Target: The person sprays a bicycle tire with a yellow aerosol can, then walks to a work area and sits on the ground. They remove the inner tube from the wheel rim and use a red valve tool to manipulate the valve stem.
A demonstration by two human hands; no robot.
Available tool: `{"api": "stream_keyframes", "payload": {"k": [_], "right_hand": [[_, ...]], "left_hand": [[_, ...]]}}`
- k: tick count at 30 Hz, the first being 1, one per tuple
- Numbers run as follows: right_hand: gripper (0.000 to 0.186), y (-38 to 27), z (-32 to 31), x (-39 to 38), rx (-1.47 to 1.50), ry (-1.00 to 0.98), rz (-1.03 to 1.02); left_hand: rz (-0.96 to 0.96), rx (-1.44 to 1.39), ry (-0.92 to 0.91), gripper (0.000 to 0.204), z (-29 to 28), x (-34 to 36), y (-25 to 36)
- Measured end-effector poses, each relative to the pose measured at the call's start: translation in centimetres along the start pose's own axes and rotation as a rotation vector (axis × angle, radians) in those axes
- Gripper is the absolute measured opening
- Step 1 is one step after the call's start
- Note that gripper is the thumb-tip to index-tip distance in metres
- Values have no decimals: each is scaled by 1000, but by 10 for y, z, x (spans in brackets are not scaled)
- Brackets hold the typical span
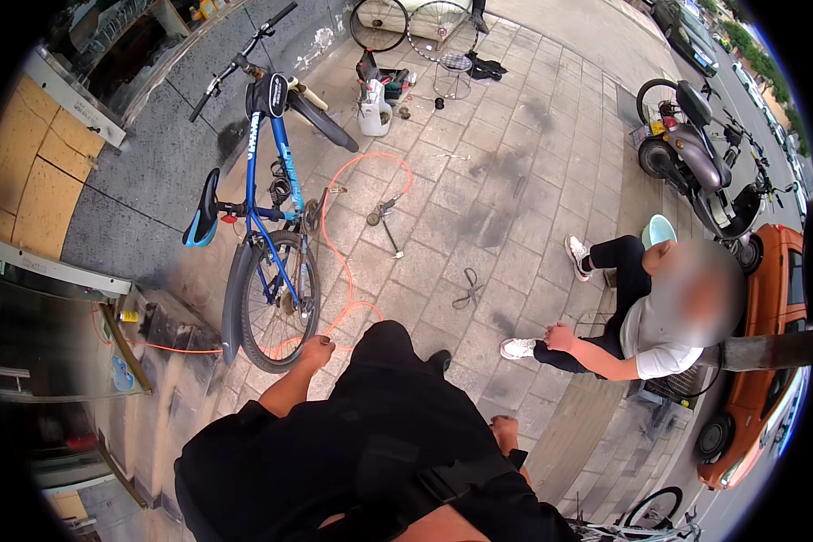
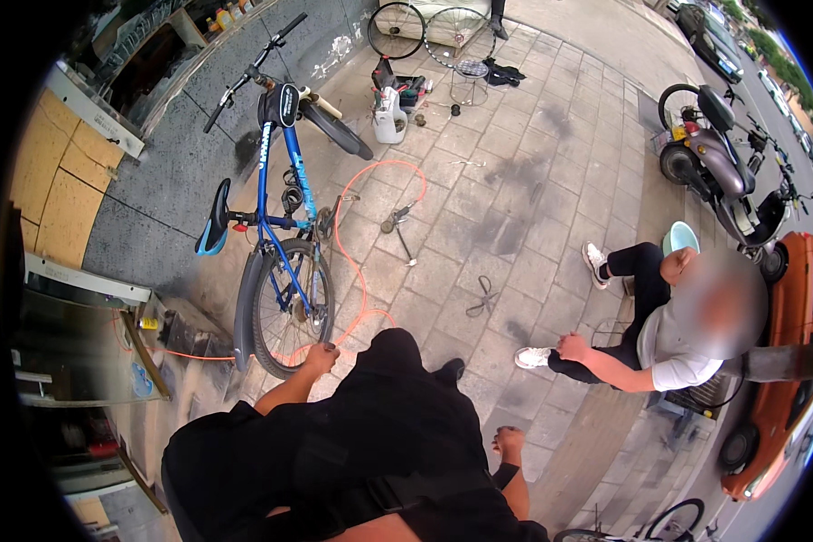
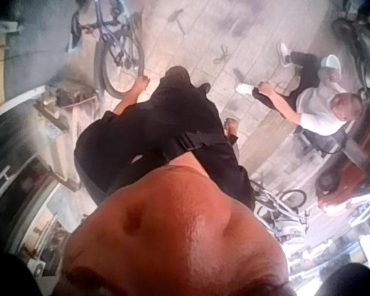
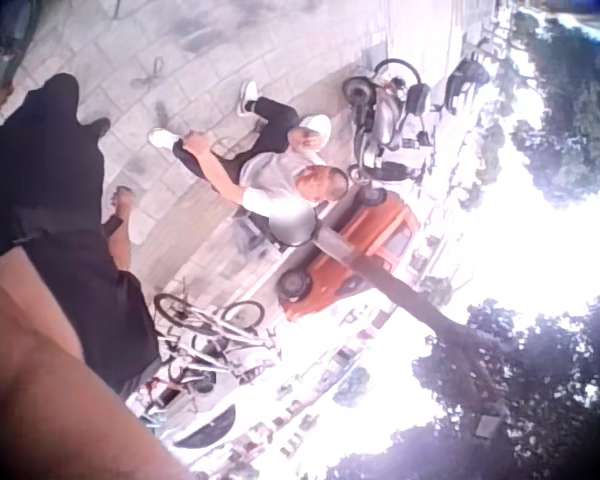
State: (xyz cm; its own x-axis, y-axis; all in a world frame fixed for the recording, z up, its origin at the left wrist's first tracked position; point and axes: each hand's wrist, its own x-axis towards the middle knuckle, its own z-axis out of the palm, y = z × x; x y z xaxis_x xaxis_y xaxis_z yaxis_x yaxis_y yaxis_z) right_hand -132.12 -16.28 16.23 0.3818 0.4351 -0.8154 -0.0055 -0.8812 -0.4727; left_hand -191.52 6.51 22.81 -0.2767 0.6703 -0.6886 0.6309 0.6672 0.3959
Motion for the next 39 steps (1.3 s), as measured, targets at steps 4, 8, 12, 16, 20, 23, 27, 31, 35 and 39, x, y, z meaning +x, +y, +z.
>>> {"api": "stream_keyframes", "payload": {"k": [4,8,12,16,20,23,27,31,35,39], "right_hand": [[14,-149,-48,23,165,128,149],[15,-228,-53,68,157,112,79],[17,-289,-37,84,91,48,102],[16,-326,-40,98,-53,45,110],[16,-392,-56,109,-144,45,118],[16,-436,-56,115,-172,-21,126],[19,-470,-53,149,-132,122,96],[21,-519,-53,190,-129,219,162],[30,-545,-71,234,-185,165,184],[29,-622,-76,266,-407,75,148]], "left_hand": [[-86,-2,-75,53,46,-11,19],[-147,50,-107,52,67,-14,50],[-123,215,-233,50,80,29,73],[-132,191,-157,56,55,94,175],[-33,-49,-43,54,1,193,311],[121,-296,93,53,-46,243,400],[232,-392,164,50,-74,286,489],[90,-394,116,49,-57,312,491],[-86,14,31,57,-2,314,430],[-385,53,-188,50,26,298,405]]}}
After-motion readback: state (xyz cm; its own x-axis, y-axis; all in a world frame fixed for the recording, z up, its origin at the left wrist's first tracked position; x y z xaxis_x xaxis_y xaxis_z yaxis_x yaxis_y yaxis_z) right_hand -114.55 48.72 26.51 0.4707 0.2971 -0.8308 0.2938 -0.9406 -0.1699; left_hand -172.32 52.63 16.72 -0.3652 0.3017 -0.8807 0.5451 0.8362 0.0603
